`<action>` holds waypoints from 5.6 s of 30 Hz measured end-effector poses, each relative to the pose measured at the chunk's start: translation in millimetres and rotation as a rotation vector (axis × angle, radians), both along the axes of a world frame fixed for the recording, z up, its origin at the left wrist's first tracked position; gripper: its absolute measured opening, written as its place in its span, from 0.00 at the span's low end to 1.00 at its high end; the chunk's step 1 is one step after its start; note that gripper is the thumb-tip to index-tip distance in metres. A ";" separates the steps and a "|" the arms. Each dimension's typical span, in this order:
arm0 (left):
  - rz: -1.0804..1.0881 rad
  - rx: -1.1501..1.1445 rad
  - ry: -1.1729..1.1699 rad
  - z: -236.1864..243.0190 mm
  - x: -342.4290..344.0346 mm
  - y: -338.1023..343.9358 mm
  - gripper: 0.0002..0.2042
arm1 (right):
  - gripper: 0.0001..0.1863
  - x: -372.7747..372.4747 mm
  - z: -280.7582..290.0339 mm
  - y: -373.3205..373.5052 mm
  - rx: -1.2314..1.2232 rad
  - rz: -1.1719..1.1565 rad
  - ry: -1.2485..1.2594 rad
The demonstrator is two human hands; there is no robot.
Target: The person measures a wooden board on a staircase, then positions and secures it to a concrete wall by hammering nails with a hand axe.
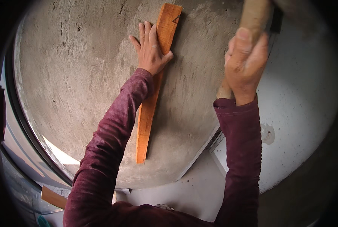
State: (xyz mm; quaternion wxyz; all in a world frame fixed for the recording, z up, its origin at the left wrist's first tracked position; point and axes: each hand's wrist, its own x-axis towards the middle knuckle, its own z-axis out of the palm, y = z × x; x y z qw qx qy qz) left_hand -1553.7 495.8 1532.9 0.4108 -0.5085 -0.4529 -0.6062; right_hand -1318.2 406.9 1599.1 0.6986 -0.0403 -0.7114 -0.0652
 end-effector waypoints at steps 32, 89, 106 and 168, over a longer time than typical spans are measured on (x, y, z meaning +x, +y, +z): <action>-0.071 0.040 -0.017 5.6 11.3 3.5 0.51 | 0.30 -15.7 6.9 -14.9 0.329 0.509 0.246; -0.068 -0.005 0.006 10.5 5.1 1.7 0.51 | 0.18 -12.6 -52.0 50.2 -0.185 -0.478 -0.270; -2.757 -0.338 -0.203 -66.8 10.7 -58.3 0.46 | 0.22 122.5 -586.8 -179.0 -1.632 -0.543 -0.310; -2.927 -1.427 0.456 -338.8 535.3 -546.5 0.51 | 0.28 175.5 -545.2 -656.1 -1.265 -1.435 0.979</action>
